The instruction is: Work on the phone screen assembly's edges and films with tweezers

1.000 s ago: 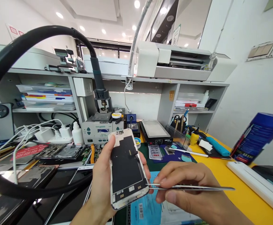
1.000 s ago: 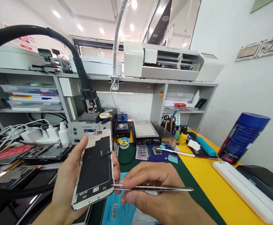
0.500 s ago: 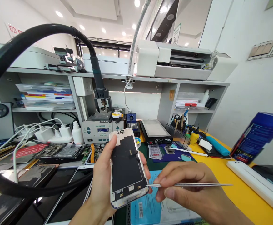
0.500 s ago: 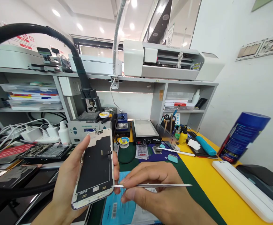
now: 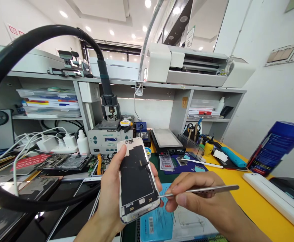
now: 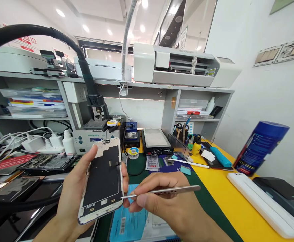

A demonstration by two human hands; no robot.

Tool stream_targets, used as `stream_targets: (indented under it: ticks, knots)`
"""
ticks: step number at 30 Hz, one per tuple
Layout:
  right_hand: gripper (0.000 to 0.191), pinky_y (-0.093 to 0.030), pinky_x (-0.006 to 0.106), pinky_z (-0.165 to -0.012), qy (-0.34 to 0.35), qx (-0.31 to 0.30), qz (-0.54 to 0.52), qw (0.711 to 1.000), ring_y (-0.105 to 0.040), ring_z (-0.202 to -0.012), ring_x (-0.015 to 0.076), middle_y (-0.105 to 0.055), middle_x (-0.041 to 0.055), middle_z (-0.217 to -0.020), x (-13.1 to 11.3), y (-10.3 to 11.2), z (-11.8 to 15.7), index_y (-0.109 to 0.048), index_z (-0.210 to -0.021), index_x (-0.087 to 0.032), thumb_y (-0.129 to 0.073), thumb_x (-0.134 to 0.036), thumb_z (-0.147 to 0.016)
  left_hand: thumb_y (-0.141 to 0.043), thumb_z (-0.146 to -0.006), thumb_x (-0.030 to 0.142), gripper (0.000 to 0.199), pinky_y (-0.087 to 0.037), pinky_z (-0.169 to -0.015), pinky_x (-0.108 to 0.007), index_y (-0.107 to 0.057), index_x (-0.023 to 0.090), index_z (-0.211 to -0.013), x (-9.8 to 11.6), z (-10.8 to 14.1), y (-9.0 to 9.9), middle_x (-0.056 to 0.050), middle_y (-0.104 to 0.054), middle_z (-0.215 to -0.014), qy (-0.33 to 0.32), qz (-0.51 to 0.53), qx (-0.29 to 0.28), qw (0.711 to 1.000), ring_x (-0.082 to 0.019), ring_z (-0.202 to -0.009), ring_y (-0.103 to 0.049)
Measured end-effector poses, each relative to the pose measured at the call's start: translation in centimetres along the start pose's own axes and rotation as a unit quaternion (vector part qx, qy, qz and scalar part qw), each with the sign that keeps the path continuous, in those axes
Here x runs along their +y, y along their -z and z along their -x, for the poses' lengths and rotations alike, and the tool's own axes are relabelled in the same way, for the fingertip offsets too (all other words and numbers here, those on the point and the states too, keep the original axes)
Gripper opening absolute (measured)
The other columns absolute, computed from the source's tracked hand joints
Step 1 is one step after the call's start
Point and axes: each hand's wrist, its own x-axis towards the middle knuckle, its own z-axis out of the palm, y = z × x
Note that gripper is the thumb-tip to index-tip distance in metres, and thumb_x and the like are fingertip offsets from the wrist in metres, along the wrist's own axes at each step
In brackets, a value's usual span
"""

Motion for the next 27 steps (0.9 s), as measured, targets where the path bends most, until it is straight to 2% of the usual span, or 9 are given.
stream_targets:
  ticks: [6, 15, 22, 27]
  knots:
    - [0.008, -0.060, 0.037, -0.069, -0.041, 0.001, -0.067, 0.997, -0.074, -0.074, 0.0235, -0.076, 0.0102, -0.079, 0.18, 0.13, -0.67, -0.077, -0.085, -0.015, -0.075, -0.022, -0.082, -0.038, -0.085, 0.065, 0.069, -0.052, -0.055, -0.040, -0.071, 0.004, -0.083, 0.09, 0.00, -0.31, -0.019, -0.067, -0.067, -0.004, 0.005, 0.009, 1.000, -0.027, -0.058, -0.063]
    - [0.008, -0.060, 0.032, -0.066, -0.051, 0.000, -0.127, 0.991, -0.074, -0.070, 0.0210, -0.076, 0.0098, -0.077, 0.58, 0.24, -0.82, -0.076, -0.083, -0.013, -0.075, -0.021, -0.081, -0.037, -0.084, 0.066, 0.071, -0.053, -0.059, -0.037, -0.072, 0.004, -0.081, 0.06, 0.20, -0.36, -0.018, -0.069, -0.068, 0.003, 0.018, -0.016, 1.000, -0.026, -0.059, -0.065]
    - [0.007, -0.059, 0.033, -0.066, -0.045, -0.001, -0.128, 0.991, -0.074, -0.071, 0.0219, -0.075, 0.0098, -0.078, 0.63, 0.31, -0.87, -0.076, -0.084, -0.013, -0.074, -0.020, -0.082, -0.036, -0.083, 0.068, 0.073, -0.052, -0.060, -0.036, -0.072, 0.004, -0.082, 0.05, 0.17, -0.24, -0.020, -0.070, -0.069, 0.006, 0.009, -0.021, 1.000, -0.027, -0.061, -0.066]
    - [0.005, -0.059, 0.035, -0.071, 0.007, -0.020, -0.083, 0.996, -0.074, -0.076, 0.0225, -0.075, 0.0087, -0.083, 0.50, 0.46, -0.43, -0.076, -0.087, -0.016, -0.072, -0.016, -0.083, -0.038, -0.083, 0.067, 0.071, -0.053, -0.061, -0.038, -0.072, 0.005, -0.082, 0.07, 0.11, -0.16, -0.018, -0.070, -0.069, 0.006, 0.015, -0.019, 1.000, -0.027, -0.060, -0.065]
